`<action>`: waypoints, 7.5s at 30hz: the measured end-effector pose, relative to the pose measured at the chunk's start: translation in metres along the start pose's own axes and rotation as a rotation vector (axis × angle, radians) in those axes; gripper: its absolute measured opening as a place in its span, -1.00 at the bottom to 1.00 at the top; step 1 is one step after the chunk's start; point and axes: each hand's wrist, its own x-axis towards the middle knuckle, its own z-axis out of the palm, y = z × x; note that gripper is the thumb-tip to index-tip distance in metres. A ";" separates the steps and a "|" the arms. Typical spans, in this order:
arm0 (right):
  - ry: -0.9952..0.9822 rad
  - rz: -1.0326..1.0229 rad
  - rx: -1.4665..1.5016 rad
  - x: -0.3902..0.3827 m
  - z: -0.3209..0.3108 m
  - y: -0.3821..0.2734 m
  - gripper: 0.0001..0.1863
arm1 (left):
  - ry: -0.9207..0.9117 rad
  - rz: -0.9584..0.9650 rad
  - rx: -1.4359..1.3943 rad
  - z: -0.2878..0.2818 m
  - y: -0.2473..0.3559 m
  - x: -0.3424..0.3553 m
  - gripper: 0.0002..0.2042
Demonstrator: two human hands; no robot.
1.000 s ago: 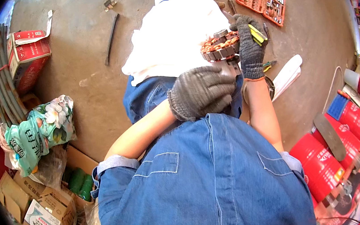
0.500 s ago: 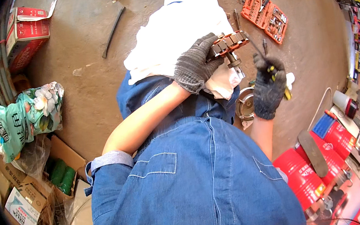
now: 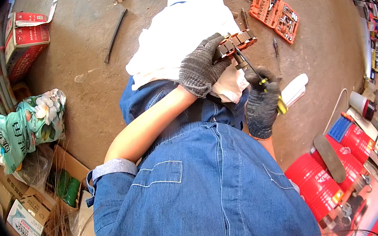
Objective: The person sits on the floor and uses a screwdriver to scrape and clean the copper windings of a motor stator. They rotate the component to access different sections, repeatedly applying the tool to the copper coils while holding the stator steady with their other hand.
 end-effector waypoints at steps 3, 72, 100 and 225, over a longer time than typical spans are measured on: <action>-0.242 -0.242 -0.440 -0.003 0.007 -0.012 -0.59 | -0.106 -0.106 -0.053 -0.007 0.011 0.001 -0.43; 0.120 -0.278 -0.414 0.013 -0.025 -0.045 -0.74 | -0.128 0.381 0.285 0.013 0.014 -0.017 -0.51; 0.138 -0.427 -0.417 0.038 -0.067 -0.057 -0.77 | -0.180 0.375 0.238 0.009 0.009 -0.017 -0.55; -0.248 -0.267 -0.684 0.122 0.032 0.104 -0.57 | -0.110 -0.248 0.147 -0.034 -0.062 0.026 -0.26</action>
